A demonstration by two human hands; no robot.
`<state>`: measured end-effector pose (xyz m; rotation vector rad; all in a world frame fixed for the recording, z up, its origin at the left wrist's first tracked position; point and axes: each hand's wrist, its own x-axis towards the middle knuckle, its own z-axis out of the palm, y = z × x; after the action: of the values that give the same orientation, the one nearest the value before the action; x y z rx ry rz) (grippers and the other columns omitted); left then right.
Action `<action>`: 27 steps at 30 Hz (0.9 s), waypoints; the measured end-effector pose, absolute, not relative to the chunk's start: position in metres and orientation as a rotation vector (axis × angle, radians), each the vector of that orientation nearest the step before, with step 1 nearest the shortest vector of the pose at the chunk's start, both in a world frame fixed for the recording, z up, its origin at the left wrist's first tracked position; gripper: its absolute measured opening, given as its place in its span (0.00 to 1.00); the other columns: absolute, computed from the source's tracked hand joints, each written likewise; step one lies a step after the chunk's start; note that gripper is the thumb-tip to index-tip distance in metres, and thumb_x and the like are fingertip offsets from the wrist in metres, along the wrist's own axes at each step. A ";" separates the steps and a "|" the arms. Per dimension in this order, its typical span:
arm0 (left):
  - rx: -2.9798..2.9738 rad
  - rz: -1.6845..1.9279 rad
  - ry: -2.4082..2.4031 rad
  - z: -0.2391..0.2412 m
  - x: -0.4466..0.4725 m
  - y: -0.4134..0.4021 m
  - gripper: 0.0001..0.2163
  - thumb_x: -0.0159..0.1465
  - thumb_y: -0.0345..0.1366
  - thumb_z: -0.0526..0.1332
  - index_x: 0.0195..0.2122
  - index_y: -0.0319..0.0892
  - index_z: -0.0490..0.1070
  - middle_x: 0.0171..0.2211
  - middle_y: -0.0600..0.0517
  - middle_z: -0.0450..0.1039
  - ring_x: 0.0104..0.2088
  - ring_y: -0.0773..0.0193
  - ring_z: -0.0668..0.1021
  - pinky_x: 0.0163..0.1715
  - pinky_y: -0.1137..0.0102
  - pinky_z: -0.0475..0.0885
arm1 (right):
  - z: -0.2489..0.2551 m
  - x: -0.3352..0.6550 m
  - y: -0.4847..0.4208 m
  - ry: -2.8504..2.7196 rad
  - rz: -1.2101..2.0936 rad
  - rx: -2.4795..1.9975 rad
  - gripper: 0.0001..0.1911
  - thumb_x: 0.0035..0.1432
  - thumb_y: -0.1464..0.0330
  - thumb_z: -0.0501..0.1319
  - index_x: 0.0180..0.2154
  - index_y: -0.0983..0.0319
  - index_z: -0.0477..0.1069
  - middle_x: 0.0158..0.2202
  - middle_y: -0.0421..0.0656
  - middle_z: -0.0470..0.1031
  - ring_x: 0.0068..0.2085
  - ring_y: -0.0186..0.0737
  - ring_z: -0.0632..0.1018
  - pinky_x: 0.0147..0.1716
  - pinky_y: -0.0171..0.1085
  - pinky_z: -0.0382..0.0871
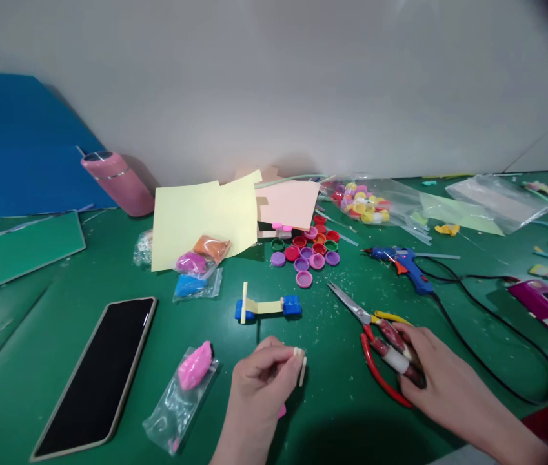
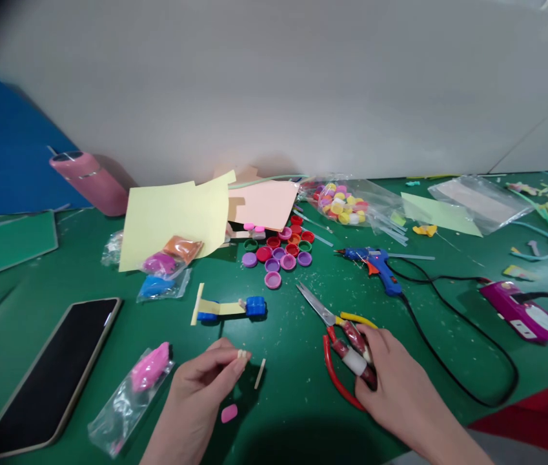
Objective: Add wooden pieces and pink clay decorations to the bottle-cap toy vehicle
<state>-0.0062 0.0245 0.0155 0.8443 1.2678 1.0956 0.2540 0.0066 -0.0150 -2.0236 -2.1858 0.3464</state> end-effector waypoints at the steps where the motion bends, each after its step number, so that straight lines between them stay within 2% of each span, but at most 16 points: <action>1: 0.866 1.099 1.264 0.016 -0.006 0.024 0.04 0.51 0.31 0.64 0.20 0.41 0.76 0.19 0.56 0.59 0.23 0.69 0.62 0.22 0.74 0.58 | -0.015 0.254 0.011 -2.176 0.353 -2.068 0.26 0.41 0.71 0.56 0.47 0.63 0.62 0.39 0.48 0.71 0.36 0.50 0.75 0.33 0.45 0.71; 4: 0.883 1.111 1.232 0.017 -0.007 0.023 0.04 0.51 0.30 0.64 0.21 0.42 0.76 0.21 0.55 0.60 0.24 0.69 0.64 0.23 0.74 0.60 | -0.012 0.257 0.019 -2.116 0.443 -2.116 0.22 0.42 0.70 0.56 0.44 0.62 0.63 0.37 0.47 0.73 0.34 0.48 0.76 0.31 0.44 0.71; 10: 0.891 1.112 1.208 0.020 -0.008 0.022 0.03 0.49 0.30 0.65 0.21 0.42 0.77 0.27 0.51 0.67 0.28 0.65 0.69 0.26 0.73 0.64 | 0.006 0.253 0.010 -1.999 0.807 -1.727 0.22 0.46 0.75 0.54 0.46 0.59 0.58 0.40 0.46 0.72 0.40 0.45 0.76 0.36 0.37 0.72; 12: 0.911 1.109 1.193 0.021 -0.008 0.022 0.03 0.49 0.30 0.65 0.21 0.43 0.78 0.27 0.49 0.71 0.30 0.61 0.72 0.29 0.71 0.66 | 0.013 0.242 0.006 -1.996 0.937 -1.653 0.22 0.48 0.73 0.56 0.47 0.57 0.56 0.37 0.44 0.73 0.36 0.44 0.77 0.33 0.36 0.74; 14: 0.934 1.085 1.169 0.022 -0.008 0.022 0.04 0.50 0.30 0.64 0.21 0.43 0.78 0.27 0.47 0.74 0.30 0.59 0.74 0.30 0.69 0.68 | 0.018 0.230 0.004 -2.012 1.069 -1.620 0.26 0.47 0.73 0.58 0.48 0.54 0.54 0.33 0.42 0.72 0.28 0.40 0.77 0.25 0.33 0.74; 16: 0.935 1.075 1.157 0.023 -0.009 0.020 0.04 0.50 0.30 0.64 0.21 0.44 0.78 0.24 0.48 0.75 0.25 0.60 0.74 0.26 0.68 0.68 | 0.019 0.221 0.002 -2.070 1.043 -1.583 0.31 0.43 0.72 0.60 0.50 0.53 0.53 0.37 0.44 0.72 0.28 0.42 0.76 0.25 0.36 0.75; 18: 0.918 1.094 1.167 0.023 -0.009 0.019 0.05 0.48 0.29 0.64 0.22 0.45 0.78 0.20 0.50 0.74 0.20 0.62 0.73 0.22 0.69 0.67 | 0.018 0.217 0.002 -2.150 0.919 -1.553 0.36 0.38 0.69 0.63 0.51 0.53 0.53 0.44 0.48 0.69 0.35 0.48 0.76 0.32 0.42 0.75; 21: 0.946 1.098 1.180 0.024 -0.011 0.017 0.08 0.47 0.25 0.62 0.20 0.46 0.78 0.18 0.52 0.73 0.18 0.63 0.73 0.21 0.70 0.65 | 0.018 0.217 0.001 -2.249 0.826 -1.546 0.42 0.31 0.67 0.68 0.51 0.55 0.54 0.48 0.49 0.65 0.41 0.52 0.73 0.37 0.47 0.73; 27: 1.184 1.041 1.087 0.023 -0.020 0.020 0.11 0.49 0.25 0.60 0.24 0.48 0.79 0.18 0.51 0.73 0.21 0.61 0.73 0.24 0.69 0.66 | 0.022 0.220 0.003 -2.409 0.655 -1.568 0.43 0.33 0.60 0.68 0.52 0.57 0.53 0.50 0.50 0.63 0.44 0.53 0.71 0.41 0.49 0.72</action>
<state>-0.0195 0.0202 0.0228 1.1839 1.0871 1.0406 0.2200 0.0028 0.0223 -1.5678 -2.4091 0.6549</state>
